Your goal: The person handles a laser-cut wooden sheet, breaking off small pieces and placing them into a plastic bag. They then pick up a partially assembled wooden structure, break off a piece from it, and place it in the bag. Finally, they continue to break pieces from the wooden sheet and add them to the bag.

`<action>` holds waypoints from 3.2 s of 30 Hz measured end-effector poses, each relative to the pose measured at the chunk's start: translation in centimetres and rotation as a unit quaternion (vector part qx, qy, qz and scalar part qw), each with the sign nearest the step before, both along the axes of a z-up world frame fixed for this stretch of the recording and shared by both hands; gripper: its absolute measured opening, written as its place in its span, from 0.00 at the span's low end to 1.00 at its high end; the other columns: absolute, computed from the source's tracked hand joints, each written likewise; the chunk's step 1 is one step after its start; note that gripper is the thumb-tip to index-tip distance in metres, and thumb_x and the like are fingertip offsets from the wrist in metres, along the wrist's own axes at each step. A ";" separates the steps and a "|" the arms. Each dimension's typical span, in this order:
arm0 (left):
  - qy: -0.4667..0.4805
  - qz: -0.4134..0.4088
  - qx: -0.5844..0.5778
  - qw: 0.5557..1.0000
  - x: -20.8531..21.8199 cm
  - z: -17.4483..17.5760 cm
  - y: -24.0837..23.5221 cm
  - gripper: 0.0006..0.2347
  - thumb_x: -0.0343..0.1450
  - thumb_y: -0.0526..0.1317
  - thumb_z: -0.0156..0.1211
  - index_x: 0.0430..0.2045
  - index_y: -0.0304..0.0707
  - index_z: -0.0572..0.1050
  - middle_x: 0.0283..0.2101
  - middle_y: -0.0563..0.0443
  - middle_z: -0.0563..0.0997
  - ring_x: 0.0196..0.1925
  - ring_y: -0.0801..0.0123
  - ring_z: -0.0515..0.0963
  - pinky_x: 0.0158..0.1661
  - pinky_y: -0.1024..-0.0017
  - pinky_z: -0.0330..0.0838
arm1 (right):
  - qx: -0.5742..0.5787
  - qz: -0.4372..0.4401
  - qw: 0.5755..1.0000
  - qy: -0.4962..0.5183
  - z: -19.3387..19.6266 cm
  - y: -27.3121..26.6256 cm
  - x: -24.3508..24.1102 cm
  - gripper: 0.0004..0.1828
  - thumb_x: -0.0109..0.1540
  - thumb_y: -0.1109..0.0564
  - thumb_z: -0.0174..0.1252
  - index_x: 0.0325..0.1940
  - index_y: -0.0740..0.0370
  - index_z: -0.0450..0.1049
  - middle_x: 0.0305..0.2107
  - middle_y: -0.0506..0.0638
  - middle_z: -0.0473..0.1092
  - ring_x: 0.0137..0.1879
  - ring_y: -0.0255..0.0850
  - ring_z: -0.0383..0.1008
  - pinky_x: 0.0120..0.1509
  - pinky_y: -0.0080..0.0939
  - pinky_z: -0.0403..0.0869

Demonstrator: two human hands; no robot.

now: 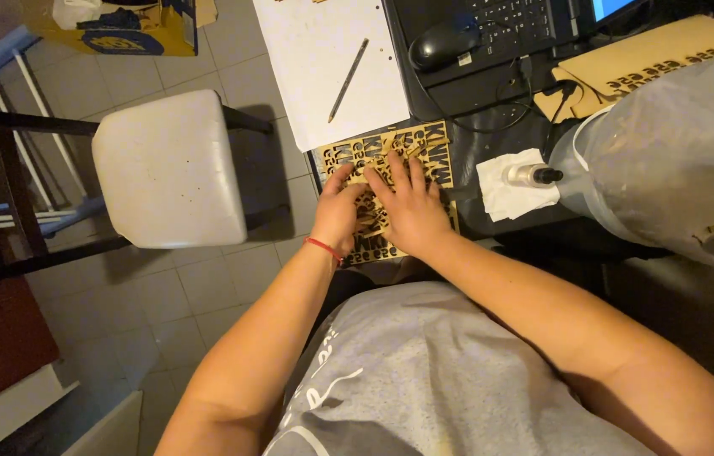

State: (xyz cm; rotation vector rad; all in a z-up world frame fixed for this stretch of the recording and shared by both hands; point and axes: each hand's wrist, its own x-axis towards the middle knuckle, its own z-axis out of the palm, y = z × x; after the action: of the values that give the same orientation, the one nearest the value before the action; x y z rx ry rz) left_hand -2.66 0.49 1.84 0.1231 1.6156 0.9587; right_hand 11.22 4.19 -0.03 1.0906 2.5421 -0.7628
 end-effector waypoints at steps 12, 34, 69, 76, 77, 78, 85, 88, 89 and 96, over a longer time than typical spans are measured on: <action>-0.093 -0.072 0.073 0.990 -2.7 0.1 -1.6 0.24 0.74 0.39 0.50 0.68 0.47 0.58 0.73 0.32 0.50 0.67 0.33 0.62 0.54 0.49 0.72 | 0.070 -0.019 0.989 0.127 -0.6 -0.1 2.2 0.54 0.46 0.66 0.54 0.77 0.49 0.47 0.70 0.59 0.45 0.70 0.62 0.51 0.61 0.71 0.67; 0.135 -0.248 0.293 0.913 4.1 2.9 2.5 0.20 0.78 0.35 0.39 0.67 0.40 0.59 0.65 0.32 0.61 0.69 0.36 0.62 0.65 0.46 0.58 | -0.491 -0.481 0.423 0.590 -6.2 1.0 4.6 0.27 0.63 0.50 0.55 0.65 0.62 0.67 0.60 0.60 0.67 0.66 0.56 0.68 0.75 0.62 0.60; 0.018 -0.047 0.427 0.903 -3.5 9.3 0.7 0.09 0.73 0.30 0.52 0.46 0.29 0.72 0.43 0.43 0.79 0.45 0.68 0.81 0.46 0.76 0.78 | -0.398 -0.404 0.240 0.788 18.8 -7.2 6.9 0.36 0.57 0.37 0.55 0.65 0.55 0.67 0.57 0.57 0.70 0.60 0.60 0.72 0.60 0.66 0.74; 0.041 -0.250 0.543 0.801 5.6 16.8 5.0 0.12 0.73 0.32 0.55 0.51 0.36 0.70 0.49 0.46 0.77 0.53 0.66 0.78 0.58 0.69 0.75 | -0.236 -0.405 0.255 0.846 27.2 -8.1 15.5 0.30 0.59 0.45 0.59 0.64 0.59 0.69 0.57 0.60 0.69 0.61 0.59 0.69 0.55 0.63 0.72; 0.038 -0.251 0.545 0.799 7.7 17.1 5.9 0.12 0.73 0.32 0.55 0.51 0.36 0.70 0.49 0.46 0.77 0.53 0.66 0.78 0.58 0.69 0.75 | -0.232 -0.404 0.256 0.847 27.8 -7.7 16.3 0.30 0.59 0.45 0.59 0.64 0.59 0.69 0.57 0.60 0.69 0.61 0.59 0.69 0.55 0.63 0.72; 0.002 -0.273 0.566 0.778 9.8 17.6 6.8 0.16 0.72 0.31 0.58 0.55 0.36 0.67 0.52 0.45 0.76 0.54 0.66 0.77 0.60 0.69 0.73 | -0.193 -0.447 0.255 0.835 28.4 -7.2 17.0 0.32 0.57 0.45 0.59 0.63 0.56 0.70 0.58 0.57 0.70 0.63 0.58 0.69 0.54 0.63 0.72; 0.173 -0.447 0.456 0.749 18.5 24.2 9.7 0.37 0.64 0.40 0.63 0.67 0.52 0.47 0.58 0.45 0.71 0.54 0.62 0.75 0.43 0.65 0.80 | -0.144 -0.500 0.219 0.825 27.4 -3.3 21.3 0.28 0.52 0.45 0.60 0.55 0.56 0.74 0.53 0.54 0.73 0.59 0.55 0.72 0.53 0.60 0.71; 0.175 -0.420 0.393 0.799 19.6 24.8 10.9 0.32 0.68 0.30 0.57 0.67 0.49 0.51 0.37 0.51 0.78 0.24 0.76 0.76 0.21 0.81 0.75 | -0.158 -0.491 0.209 0.831 25.7 -1.6 22.2 0.28 0.53 0.44 0.59 0.55 0.55 0.74 0.52 0.54 0.73 0.58 0.55 0.72 0.53 0.61 0.72; 0.178 -0.420 0.392 0.799 19.6 23.2 11.7 0.32 0.68 0.30 0.57 0.67 0.49 0.51 0.37 0.51 0.78 0.24 0.76 0.76 0.21 0.81 0.75 | -0.160 -0.490 0.207 0.831 25.2 -1.1 22.1 0.28 0.53 0.44 0.59 0.55 0.55 0.74 0.52 0.54 0.73 0.58 0.55 0.72 0.53 0.61 0.72; -0.090 -0.301 0.578 0.754 18.0 19.9 13.3 0.39 0.65 0.20 0.42 0.71 0.61 0.50 0.66 0.38 0.68 0.42 0.71 0.76 0.30 0.74 0.79 | -0.099 -0.406 0.405 0.813 19.0 2.8 22.6 0.31 0.58 0.48 0.56 0.63 0.61 0.64 0.57 0.57 0.68 0.63 0.52 0.68 0.63 0.54 0.69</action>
State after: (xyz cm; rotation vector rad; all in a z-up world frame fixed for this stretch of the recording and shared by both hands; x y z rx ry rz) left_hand 15.29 13.80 21.70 1.2791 0.5013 1.2494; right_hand 33.82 7.03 18.98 1.9609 2.0015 -3.8657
